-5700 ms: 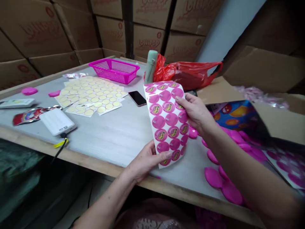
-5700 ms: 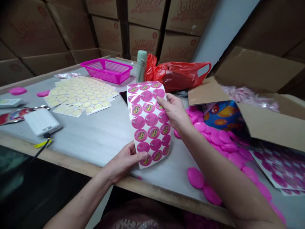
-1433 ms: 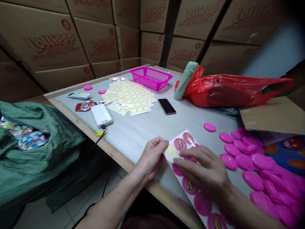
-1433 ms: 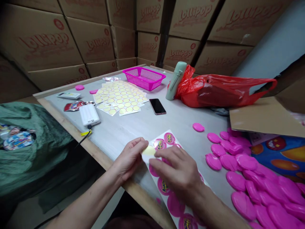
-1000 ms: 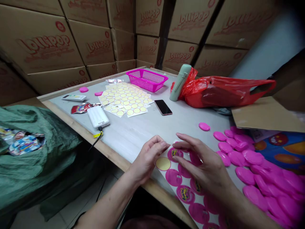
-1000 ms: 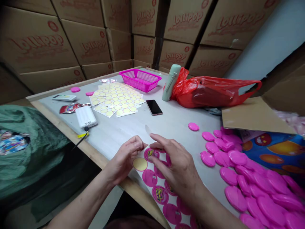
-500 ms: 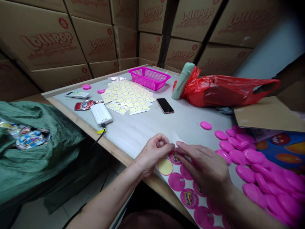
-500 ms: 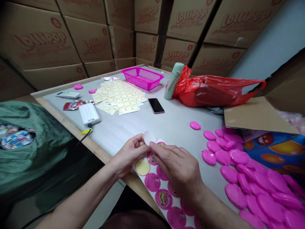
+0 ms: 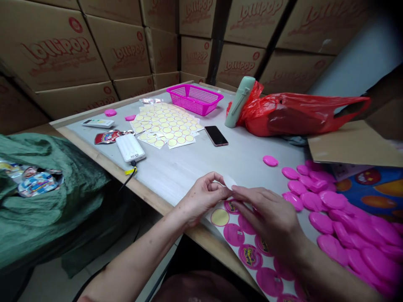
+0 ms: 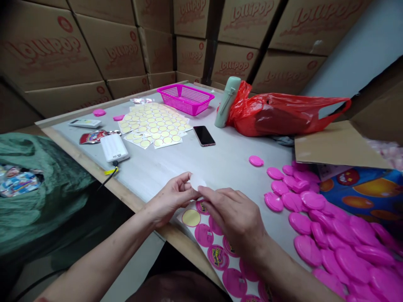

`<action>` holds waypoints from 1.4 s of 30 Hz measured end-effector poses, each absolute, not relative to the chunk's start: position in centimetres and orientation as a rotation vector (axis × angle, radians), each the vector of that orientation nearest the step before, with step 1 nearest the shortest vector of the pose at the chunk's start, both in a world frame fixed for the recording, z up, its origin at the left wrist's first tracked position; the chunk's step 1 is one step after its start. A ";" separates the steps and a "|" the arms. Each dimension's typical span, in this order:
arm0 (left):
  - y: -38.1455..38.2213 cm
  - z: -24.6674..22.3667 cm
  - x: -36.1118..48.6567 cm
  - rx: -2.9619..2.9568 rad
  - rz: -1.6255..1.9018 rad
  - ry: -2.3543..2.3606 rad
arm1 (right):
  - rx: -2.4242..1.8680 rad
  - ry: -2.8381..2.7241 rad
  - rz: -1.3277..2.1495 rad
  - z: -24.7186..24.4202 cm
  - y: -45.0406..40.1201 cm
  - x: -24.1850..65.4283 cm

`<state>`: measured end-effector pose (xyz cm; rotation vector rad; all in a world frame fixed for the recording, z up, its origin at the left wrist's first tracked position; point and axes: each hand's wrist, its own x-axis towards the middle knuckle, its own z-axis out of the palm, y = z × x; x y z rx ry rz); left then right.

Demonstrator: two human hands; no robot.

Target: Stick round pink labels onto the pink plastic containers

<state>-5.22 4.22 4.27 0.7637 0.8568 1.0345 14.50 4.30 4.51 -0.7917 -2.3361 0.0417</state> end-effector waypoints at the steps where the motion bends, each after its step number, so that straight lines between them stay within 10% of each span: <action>1: 4.4 4.1 -5.1 0.730 1.019 0.864 | -0.751 -2.341 -0.013 4.3 4.3 14.7; 42: 5.1 2.5 -3.3 0.544 1.174 0.833 | -0.934 -2.287 0.218 4.8 4.1 15.5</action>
